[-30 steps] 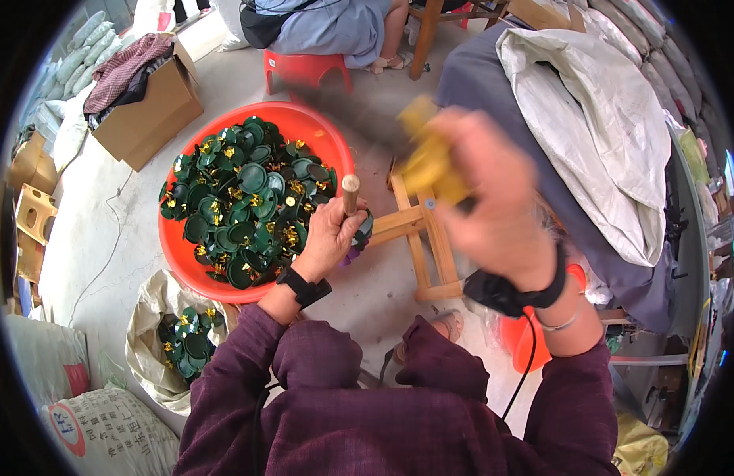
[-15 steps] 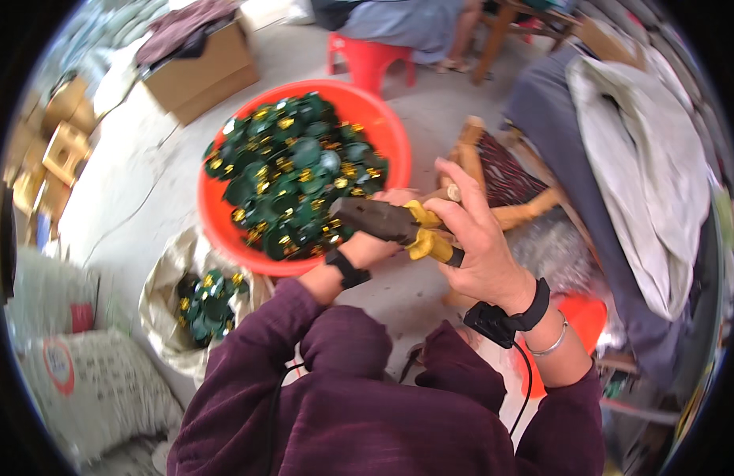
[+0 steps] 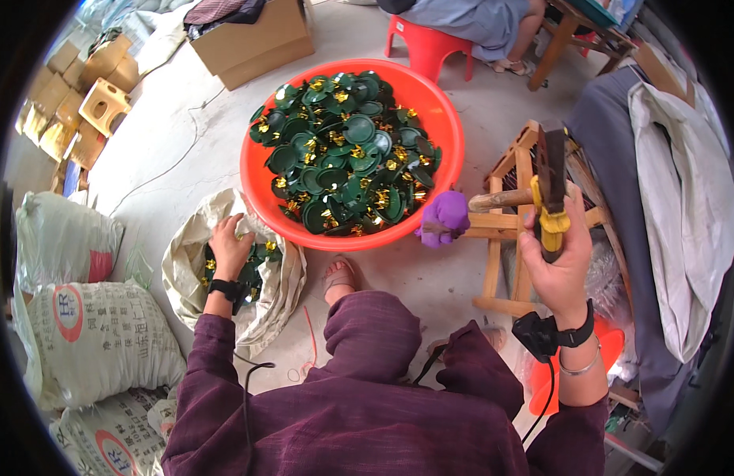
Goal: Using pliers to press and assemble small green and yellow plastic parts together.
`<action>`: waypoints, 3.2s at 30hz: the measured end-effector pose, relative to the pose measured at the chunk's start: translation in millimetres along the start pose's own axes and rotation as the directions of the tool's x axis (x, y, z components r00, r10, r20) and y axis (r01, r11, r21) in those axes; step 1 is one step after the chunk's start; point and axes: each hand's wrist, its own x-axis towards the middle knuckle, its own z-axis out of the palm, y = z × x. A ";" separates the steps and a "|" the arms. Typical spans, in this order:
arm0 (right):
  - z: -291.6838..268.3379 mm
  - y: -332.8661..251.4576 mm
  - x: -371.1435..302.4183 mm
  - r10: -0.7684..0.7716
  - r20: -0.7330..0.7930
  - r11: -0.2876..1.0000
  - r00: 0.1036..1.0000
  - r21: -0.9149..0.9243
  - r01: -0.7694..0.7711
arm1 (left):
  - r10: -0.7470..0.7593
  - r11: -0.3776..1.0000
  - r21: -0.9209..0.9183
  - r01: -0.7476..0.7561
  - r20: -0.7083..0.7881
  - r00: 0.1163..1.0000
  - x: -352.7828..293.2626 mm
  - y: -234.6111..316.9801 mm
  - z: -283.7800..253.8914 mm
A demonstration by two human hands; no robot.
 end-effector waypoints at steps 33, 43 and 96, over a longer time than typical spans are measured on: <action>18.9 5.7 14.1 -0.134 0.097 0.978 0.986 -0.149 0.147 | 0.445 0.403 -0.812 0.423 0.578 0.684 55.4 328.1 5.9; 9.0 -14.1 26.5 -0.199 0.169 0.949 0.965 -0.212 0.233 | 0.623 0.153 -0.946 -0.286 -0.132 0.771 34.7 344.4 10.7; -9.3 -15.7 2.9 -0.077 -0.009 0.976 0.997 -0.207 0.074 | 0.046 0.958 -0.282 0.061 0.360 0.932 52.3 98.4 93.7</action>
